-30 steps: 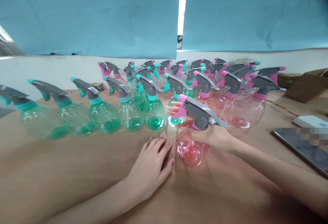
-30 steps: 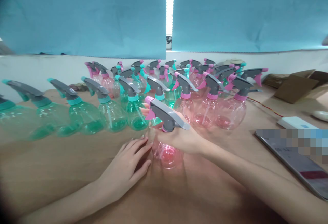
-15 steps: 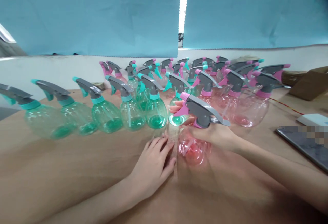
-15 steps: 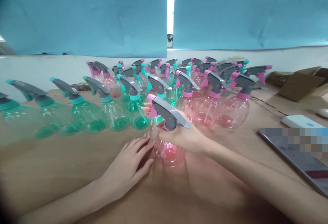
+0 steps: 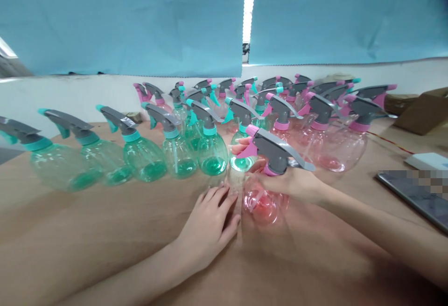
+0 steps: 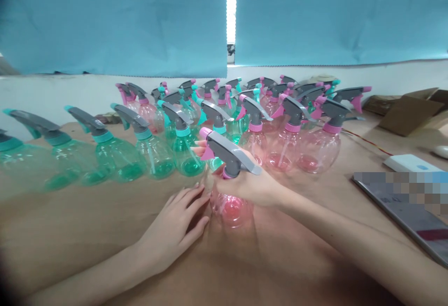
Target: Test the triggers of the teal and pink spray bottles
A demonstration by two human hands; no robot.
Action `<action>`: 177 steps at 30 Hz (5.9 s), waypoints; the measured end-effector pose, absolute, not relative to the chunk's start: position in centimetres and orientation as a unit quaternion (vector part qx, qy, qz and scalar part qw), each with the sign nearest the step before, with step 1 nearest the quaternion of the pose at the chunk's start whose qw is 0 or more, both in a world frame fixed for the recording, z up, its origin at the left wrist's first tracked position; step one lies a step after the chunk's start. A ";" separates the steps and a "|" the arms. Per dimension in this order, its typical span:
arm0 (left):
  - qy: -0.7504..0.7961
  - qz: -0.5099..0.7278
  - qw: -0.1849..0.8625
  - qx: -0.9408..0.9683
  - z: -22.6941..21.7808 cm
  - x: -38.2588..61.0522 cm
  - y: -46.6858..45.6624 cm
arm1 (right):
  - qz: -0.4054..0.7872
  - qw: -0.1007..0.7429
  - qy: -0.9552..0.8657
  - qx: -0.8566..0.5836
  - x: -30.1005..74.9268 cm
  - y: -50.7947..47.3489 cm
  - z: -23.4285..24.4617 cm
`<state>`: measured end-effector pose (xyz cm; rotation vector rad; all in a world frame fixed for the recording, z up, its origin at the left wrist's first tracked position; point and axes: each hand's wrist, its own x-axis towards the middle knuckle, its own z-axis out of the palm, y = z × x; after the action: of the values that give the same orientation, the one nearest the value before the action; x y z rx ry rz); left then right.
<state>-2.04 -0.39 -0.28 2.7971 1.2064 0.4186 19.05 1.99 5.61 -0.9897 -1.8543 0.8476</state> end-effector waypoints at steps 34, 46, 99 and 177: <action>0.392 0.128 0.021 0.911 -0.4 -2.0 -0.1 | 0.310 0.470 -0.734 -0.381 18.6 1.7 5.9; 0.388 0.128 0.019 0.913 -0.5 -2.2 -0.2 | 0.294 0.452 -0.726 -0.426 18.4 1.5 5.9; 0.386 0.121 0.019 0.914 -0.3 -2.1 -0.2 | 0.282 0.440 -0.728 -0.444 18.4 1.7 5.5; 0.380 0.140 0.025 0.914 -0.3 -2.1 -0.2 | 0.307 0.450 -0.734 -0.405 18.3 1.2 5.5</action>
<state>-2.15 -0.20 -0.34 2.8270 1.1754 0.4336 18.32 1.19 5.53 -1.0006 -1.8158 0.7585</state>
